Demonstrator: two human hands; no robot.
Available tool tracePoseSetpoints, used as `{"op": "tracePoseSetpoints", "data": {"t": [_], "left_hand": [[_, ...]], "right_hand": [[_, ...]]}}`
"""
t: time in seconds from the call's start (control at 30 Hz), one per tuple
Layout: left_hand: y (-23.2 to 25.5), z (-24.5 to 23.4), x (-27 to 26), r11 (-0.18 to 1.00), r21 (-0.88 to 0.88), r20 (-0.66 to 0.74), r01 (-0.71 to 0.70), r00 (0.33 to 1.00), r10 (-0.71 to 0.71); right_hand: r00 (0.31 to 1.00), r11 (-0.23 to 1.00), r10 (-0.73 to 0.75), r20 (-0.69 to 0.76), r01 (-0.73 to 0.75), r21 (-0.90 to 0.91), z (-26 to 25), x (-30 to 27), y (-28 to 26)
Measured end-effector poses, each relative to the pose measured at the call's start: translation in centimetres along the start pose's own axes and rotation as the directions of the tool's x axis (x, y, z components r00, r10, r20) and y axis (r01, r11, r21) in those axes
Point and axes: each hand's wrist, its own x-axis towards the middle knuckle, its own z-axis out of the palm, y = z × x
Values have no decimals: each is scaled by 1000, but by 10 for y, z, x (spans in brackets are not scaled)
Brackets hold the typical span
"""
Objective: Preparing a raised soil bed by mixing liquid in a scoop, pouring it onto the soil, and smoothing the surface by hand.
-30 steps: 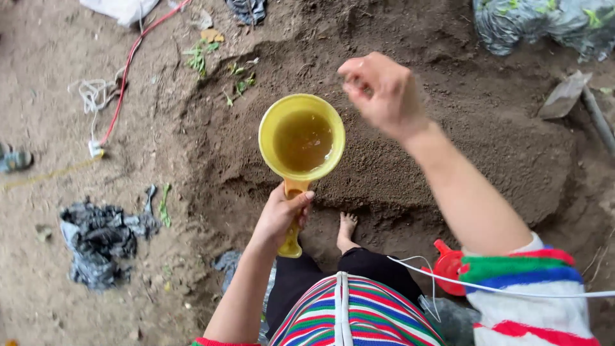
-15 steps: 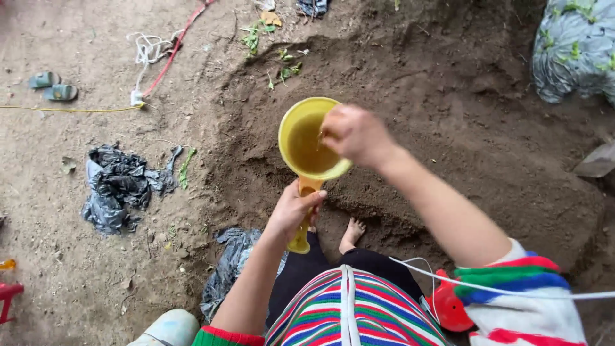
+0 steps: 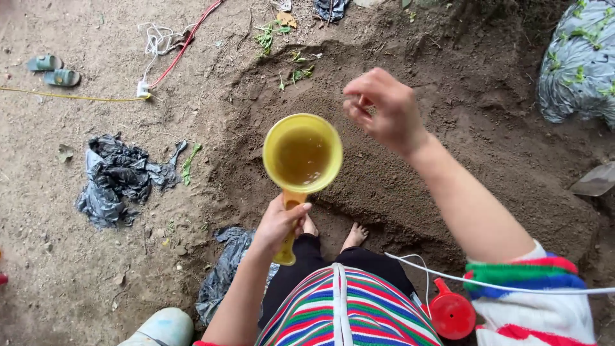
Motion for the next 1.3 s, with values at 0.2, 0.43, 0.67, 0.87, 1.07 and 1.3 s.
{"op": "tracePoseSetpoints", "data": {"t": [0.2,0.43,0.67,0.87,1.07,1.3], "left_hand": [[-4,-60,-5,999,23,-193,46,980,-41],[-6,-94,10,995,95,-209,19,978,1],[34,-70,7,978,187,-84,95,993,-80],[37,-57,21,998,58,41,-4,999,2],[42,-83,21,1000,27,-24,-10,1000,11],[37,-152,8,995,70,-209,76,976,-60]], "right_hand": [[991,988,-63,-114,46,-145,-33,-6,24],[921,753,363,145,-198,-628,-46,-49,78],[905,967,47,422,64,-247,140,21,-42],[580,856,296,759,191,-480,204,-9,12],[922,931,-69,380,196,-308,141,103,-78],[926,819,6,377,212,-534,155,118,3]]}}
